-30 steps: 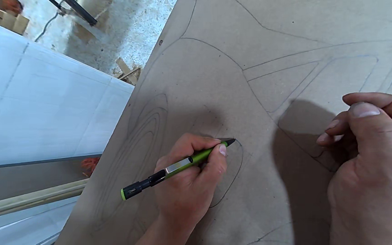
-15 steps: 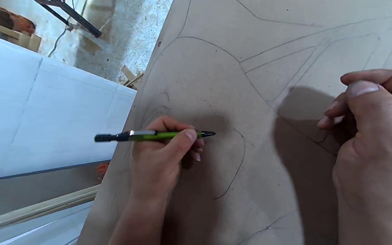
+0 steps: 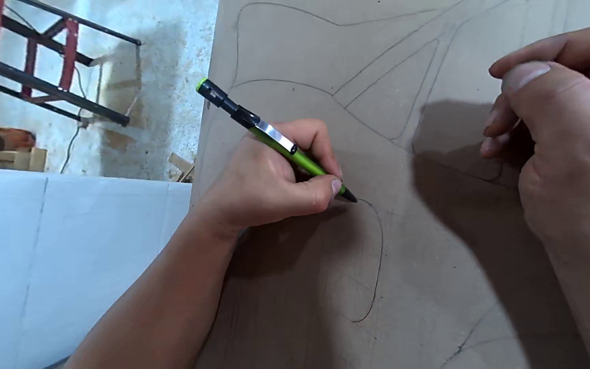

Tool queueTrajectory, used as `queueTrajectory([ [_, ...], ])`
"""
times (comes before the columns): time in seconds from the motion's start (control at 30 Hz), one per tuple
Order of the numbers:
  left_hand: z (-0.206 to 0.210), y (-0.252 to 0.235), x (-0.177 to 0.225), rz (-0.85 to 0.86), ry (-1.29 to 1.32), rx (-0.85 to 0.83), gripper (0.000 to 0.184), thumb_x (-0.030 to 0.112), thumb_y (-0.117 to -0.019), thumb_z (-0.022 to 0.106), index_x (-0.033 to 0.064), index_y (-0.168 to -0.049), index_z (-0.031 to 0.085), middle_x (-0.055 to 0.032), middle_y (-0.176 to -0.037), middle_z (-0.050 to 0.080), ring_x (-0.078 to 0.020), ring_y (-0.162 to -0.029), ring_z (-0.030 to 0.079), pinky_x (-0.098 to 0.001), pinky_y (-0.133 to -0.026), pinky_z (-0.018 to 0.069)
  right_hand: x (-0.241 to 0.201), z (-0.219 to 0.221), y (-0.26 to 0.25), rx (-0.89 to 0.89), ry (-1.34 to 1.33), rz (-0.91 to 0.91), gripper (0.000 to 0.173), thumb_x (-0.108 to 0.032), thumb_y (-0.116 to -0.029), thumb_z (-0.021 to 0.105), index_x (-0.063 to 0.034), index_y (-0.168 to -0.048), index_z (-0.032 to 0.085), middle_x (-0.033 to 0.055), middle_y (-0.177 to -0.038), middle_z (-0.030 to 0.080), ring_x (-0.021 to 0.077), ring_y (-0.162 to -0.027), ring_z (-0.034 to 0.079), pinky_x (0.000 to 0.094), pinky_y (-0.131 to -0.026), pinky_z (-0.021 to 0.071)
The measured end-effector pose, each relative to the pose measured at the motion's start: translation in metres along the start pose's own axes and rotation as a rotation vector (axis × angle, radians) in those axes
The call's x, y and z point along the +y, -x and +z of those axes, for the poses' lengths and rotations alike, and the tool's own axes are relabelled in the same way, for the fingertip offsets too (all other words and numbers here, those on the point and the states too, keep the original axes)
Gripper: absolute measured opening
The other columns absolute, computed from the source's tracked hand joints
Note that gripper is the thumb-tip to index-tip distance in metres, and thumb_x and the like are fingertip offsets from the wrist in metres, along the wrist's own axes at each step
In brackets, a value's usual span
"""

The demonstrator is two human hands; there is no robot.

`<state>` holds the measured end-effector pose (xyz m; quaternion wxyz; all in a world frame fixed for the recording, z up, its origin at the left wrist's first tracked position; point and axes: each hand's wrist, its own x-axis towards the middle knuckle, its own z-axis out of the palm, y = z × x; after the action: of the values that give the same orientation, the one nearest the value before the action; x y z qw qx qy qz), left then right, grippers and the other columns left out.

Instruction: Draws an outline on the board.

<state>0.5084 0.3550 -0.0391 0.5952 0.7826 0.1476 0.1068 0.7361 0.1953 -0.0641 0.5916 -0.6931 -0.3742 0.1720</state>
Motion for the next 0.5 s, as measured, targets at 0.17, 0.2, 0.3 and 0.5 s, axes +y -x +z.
queueTrajectory([
  [0.17, 0.0012, 0.0000, -0.0026, 0.058, -0.015, 0.002, 0.006, 0.006, -0.0853, 0.068, 0.0085, -0.086, 0.063, -0.0029, -0.076, 0.068, -0.0104, -0.059, 0.063, -0.0235, -0.048, 0.0531, 0.0057, -0.0035, -0.0016, -0.039, 0.006, -0.001, 0.016, -0.024, -0.1049, 0.057, -0.0160, -0.104, 0.070, -0.0122, -0.076, 0.064, 0.0005, -0.061, 0.063, 0.0176, -0.050, 0.0548],
  [0.2, 0.0021, 0.0002, -0.0026, 0.066, -0.018, 0.010, 0.007, 0.006, -0.0854, 0.068, 0.0086, -0.086, 0.062, -0.0027, -0.076, 0.068, -0.0103, -0.060, 0.064, -0.0234, -0.050, 0.0539, 0.0065, -0.0036, -0.0020, -0.039, -0.008, 0.001, 0.015, -0.024, -0.1048, 0.057, -0.0159, -0.104, 0.070, -0.0124, -0.075, 0.064, 0.0006, -0.061, 0.063, 0.0175, -0.050, 0.0547],
  [0.3, 0.0031, -0.0003, -0.0031, 0.078, -0.040, 0.021, 0.007, 0.005, -0.0856, 0.068, 0.0087, -0.087, 0.062, -0.0024, -0.077, 0.068, -0.0096, -0.060, 0.063, -0.0229, -0.048, 0.0537, 0.0064, -0.0039, -0.0019, -0.031, -0.017, 0.010, 0.015, -0.023, -0.1049, 0.056, -0.0159, -0.105, 0.069, -0.0130, -0.075, 0.063, -0.0001, -0.061, 0.063, 0.0166, -0.051, 0.0550],
  [0.5, 0.0029, -0.0001, -0.0045, 0.086, -0.052, 0.028, 0.008, 0.006, -0.0859, 0.069, 0.0086, -0.088, 0.062, -0.0024, -0.078, 0.068, -0.0089, -0.057, 0.062, -0.0218, -0.045, 0.0515, 0.0066, -0.0019, -0.0013, -0.016, 0.010, 0.042, 0.015, -0.027, -0.1051, 0.058, -0.0178, -0.105, 0.071, -0.0136, -0.077, 0.065, -0.0007, -0.061, 0.063, 0.0162, -0.051, 0.0543],
])
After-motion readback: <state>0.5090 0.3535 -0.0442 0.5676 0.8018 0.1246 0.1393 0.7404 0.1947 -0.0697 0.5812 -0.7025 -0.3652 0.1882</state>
